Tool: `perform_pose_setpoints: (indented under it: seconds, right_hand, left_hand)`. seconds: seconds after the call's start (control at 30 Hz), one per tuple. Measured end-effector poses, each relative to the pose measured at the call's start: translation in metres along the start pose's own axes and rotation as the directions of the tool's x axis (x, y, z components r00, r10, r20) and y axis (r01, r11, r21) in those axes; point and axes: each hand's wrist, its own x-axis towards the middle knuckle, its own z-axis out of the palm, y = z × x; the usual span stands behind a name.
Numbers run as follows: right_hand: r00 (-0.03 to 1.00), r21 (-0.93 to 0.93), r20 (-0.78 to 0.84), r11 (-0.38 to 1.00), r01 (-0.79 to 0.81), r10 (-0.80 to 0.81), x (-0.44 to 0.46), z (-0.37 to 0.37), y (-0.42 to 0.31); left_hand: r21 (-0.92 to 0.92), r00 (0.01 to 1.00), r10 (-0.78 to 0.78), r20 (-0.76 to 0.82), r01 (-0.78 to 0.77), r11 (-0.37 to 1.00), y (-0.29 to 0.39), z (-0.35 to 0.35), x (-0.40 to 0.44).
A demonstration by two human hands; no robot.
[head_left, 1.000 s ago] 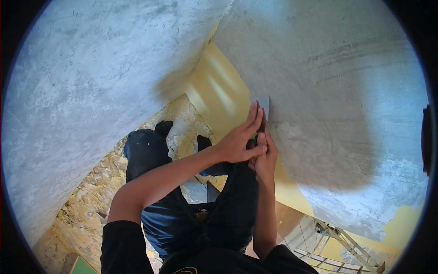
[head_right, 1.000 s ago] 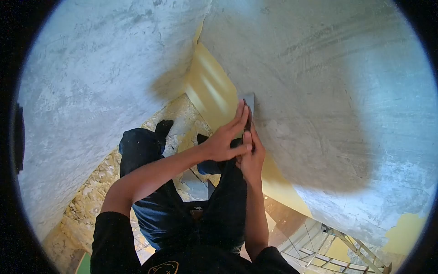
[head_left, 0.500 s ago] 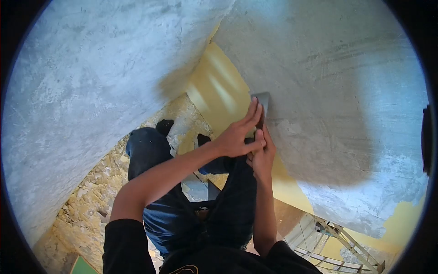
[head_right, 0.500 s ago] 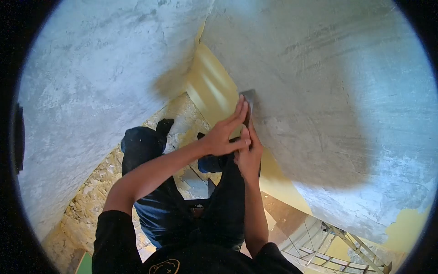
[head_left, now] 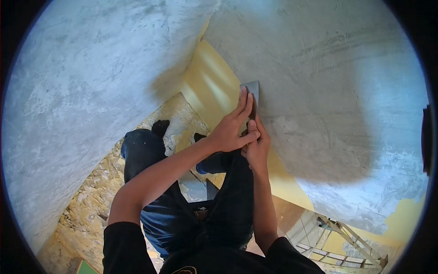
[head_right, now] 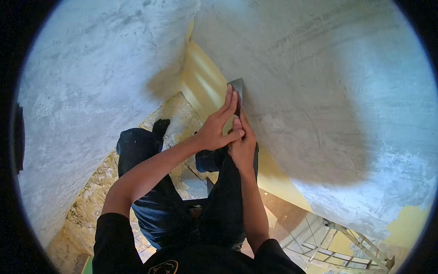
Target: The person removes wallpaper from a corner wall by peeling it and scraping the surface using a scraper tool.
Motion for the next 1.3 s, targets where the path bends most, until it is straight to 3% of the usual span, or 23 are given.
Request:
perform_pose_setpoints:
  seconds: [0.1, 0.2, 0.3, 0.33, 0.4, 0.47, 0.57, 0.7, 0.8, 0.87, 1.0, 1.07, 1.1, 1.17, 1.3]
  right_hand:
    - [0.996, -0.050, -0.078, 0.998, -0.033, 0.029, -0.013, 0.000, -0.005]
    - [0.998, -0.069, -0.062, 0.997, -0.021, 0.016, -0.014, -0.005, -0.010]
    - [0.996, -0.135, 0.000, 0.986, 0.094, -0.094, 0.014, 0.001, 0.009]
    - [0.996, -0.133, 0.005, 0.987, 0.093, -0.093, 0.009, 0.000, 0.006]
    - [0.997, -0.044, -0.061, 0.998, -0.054, 0.051, -0.008, 0.000, -0.007]
    - [0.998, -0.019, -0.058, 1.000, -0.004, 0.002, -0.009, -0.002, -0.006]
    - [0.999, -0.027, -0.050, 1.000, 0.010, -0.011, 0.006, 0.000, 0.008]
    - [1.000, -0.036, -0.011, 0.999, 0.028, -0.029, -0.002, 0.004, 0.006]
    - [0.997, -0.071, -0.052, 0.996, 0.060, -0.063, -0.005, 0.002, 0.007]
    - [0.999, -0.039, -0.040, 0.999, 0.011, -0.013, 0.002, 0.008, 0.004]
    - [0.996, -0.011, -0.089, 1.000, 0.009, -0.010, -0.006, 0.013, 0.002]
    - [0.996, -0.031, -0.080, 0.998, 0.047, -0.049, -0.005, 0.009, 0.009]
    - [0.995, -0.057, -0.068, 0.996, 0.070, -0.074, -0.003, 0.009, 0.007]
    - [0.998, -0.044, -0.048, 0.999, 0.028, -0.030, 0.004, 0.010, 0.006]
    - [0.997, -0.023, -0.075, 0.999, -0.031, 0.030, -0.007, 0.013, 0.000]
  left_hand:
    - [0.033, 1.000, -0.009, -0.001, 0.009, 0.999, 0.006, 0.001, 0.001]
    - [0.151, 0.997, 0.081, 0.021, -0.083, 0.985, 0.006, 0.001, 0.005]
    - [0.048, 0.997, -0.036, -0.065, 0.039, 0.998, 0.003, 0.006, 0.003]
    - [0.060, 0.997, -0.031, -0.070, 0.036, 0.998, 0.002, 0.005, 0.004]
    - [0.083, 0.996, -0.025, -0.080, 0.031, 0.996, 0.005, 0.003, 0.003]
    - [0.221, 0.998, 0.057, -0.001, -0.056, 0.974, 0.009, 0.008, 0.000]
    - [0.091, 0.996, -0.001, -0.085, 0.009, 0.996, -0.002, 0.003, 0.005]
    - [0.075, 0.995, -0.021, -0.093, 0.028, 0.997, 0.000, -0.003, 0.002]
    - [0.195, 0.999, 0.033, 0.021, -0.036, 0.980, -0.002, -0.006, 0.005]
    - [0.073, 0.999, 0.014, -0.034, -0.012, 0.997, -0.007, -0.011, 0.005]
    - [0.080, 1.000, -0.011, 0.000, 0.011, 0.997, -0.001, -0.014, 0.002]
    - [0.264, 0.997, 0.038, 0.067, -0.054, 0.963, 0.003, -0.013, 0.001]
    - [0.268, 0.997, 0.043, 0.062, -0.059, 0.962, -0.001, -0.016, 0.007]
    - [0.055, 1.000, 0.015, -0.018, -0.014, 0.998, -0.009, -0.016, 0.008]
    - [0.078, 1.000, 0.017, -0.025, -0.015, 0.997, -0.002, -0.013, 0.006]
